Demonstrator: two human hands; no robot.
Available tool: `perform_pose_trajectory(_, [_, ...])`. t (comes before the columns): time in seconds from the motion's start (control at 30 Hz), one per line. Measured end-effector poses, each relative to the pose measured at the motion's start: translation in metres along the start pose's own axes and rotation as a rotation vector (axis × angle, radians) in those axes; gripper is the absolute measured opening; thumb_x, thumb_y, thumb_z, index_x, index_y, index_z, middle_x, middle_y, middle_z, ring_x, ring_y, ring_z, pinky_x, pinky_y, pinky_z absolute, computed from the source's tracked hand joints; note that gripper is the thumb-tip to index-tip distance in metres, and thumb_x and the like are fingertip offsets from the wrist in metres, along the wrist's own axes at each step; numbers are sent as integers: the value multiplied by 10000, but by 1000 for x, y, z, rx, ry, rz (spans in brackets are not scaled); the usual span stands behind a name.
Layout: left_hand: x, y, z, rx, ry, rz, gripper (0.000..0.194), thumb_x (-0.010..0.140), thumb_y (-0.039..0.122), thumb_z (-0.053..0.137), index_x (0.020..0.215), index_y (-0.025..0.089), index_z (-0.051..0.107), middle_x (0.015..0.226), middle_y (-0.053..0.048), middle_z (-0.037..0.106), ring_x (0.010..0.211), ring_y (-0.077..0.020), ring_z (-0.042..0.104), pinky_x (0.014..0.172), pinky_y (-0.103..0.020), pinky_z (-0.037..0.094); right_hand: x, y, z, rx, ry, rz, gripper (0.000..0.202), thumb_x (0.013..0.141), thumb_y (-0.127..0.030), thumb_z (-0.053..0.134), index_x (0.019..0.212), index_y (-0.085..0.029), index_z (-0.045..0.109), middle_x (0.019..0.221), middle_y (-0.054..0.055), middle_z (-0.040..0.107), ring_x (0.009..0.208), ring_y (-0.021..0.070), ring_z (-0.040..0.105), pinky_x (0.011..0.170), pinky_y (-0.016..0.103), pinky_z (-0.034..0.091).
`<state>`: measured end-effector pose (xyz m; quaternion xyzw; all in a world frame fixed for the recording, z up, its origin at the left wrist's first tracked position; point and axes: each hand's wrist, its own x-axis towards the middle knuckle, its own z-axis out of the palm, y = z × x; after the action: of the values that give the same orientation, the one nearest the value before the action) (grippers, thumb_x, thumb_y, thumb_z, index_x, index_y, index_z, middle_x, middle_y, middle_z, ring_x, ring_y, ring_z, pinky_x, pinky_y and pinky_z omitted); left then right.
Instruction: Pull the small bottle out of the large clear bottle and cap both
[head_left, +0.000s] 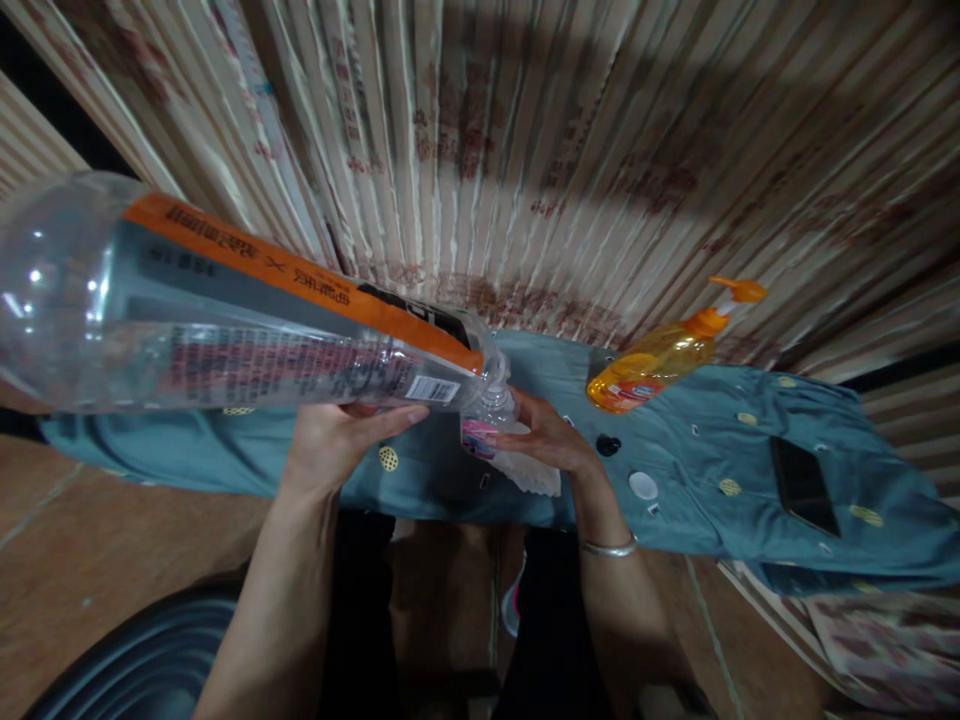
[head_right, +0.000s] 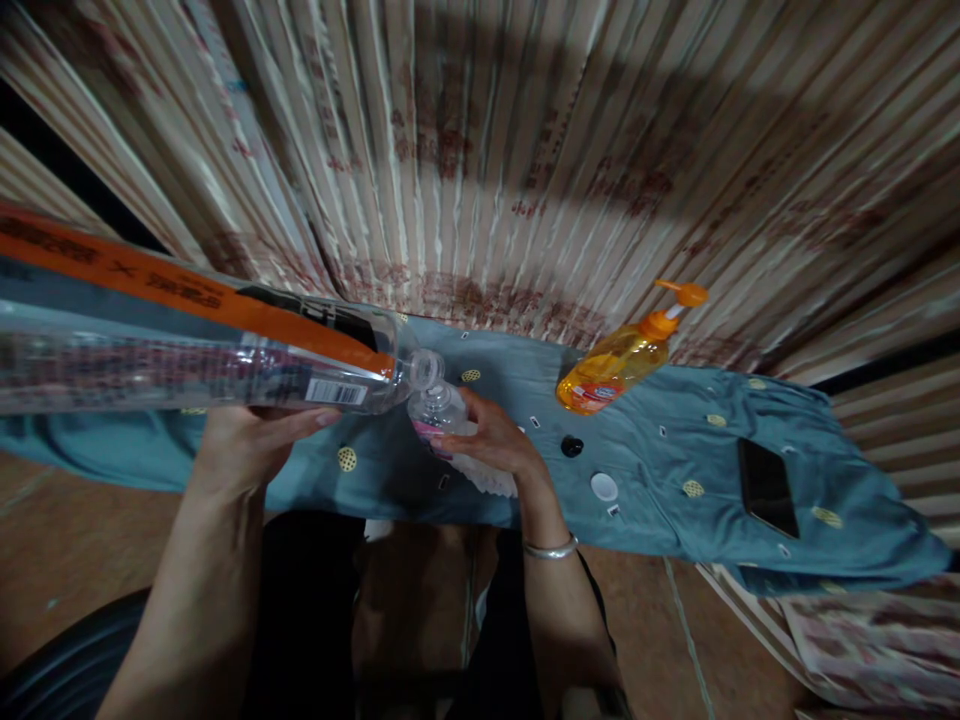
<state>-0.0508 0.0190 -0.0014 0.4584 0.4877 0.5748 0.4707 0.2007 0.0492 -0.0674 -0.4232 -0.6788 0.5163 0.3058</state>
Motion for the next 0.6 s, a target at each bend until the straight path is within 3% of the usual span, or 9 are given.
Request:
perform_pose_trajectory(0.2, [0,-2,3,-47,17,25,317,435,287,942,648,202,724,681,-31,774,619,-203,732,639,-316,640,0,-2,0,-13,1,7,630,743,-424,814,1297,-214,602,1256,67,689,1157,293,635,1068,494,471])
perform_pose_trajectory(0.43, [5,-3,3,-84,60,20,334,413,249,952,645,179,721,680,-36,768,638,-202,729,657,-307,625,-1,-5,1,36,-7,2,631,728,-399,825,1291,-227,598,1238,41,695,1148,271,640,1084,471,458])
perform_pose_trajectory(0.6, [15,-15,6,-281,66,-12,310,448,253,938,638,157,713,646,-11,746,649,-192,726,739,-341,624,-1,-4,1,51,-6,-5,621,730,-406,824,1273,-213,594,1241,57,691,1138,262,636,1085,463,451])
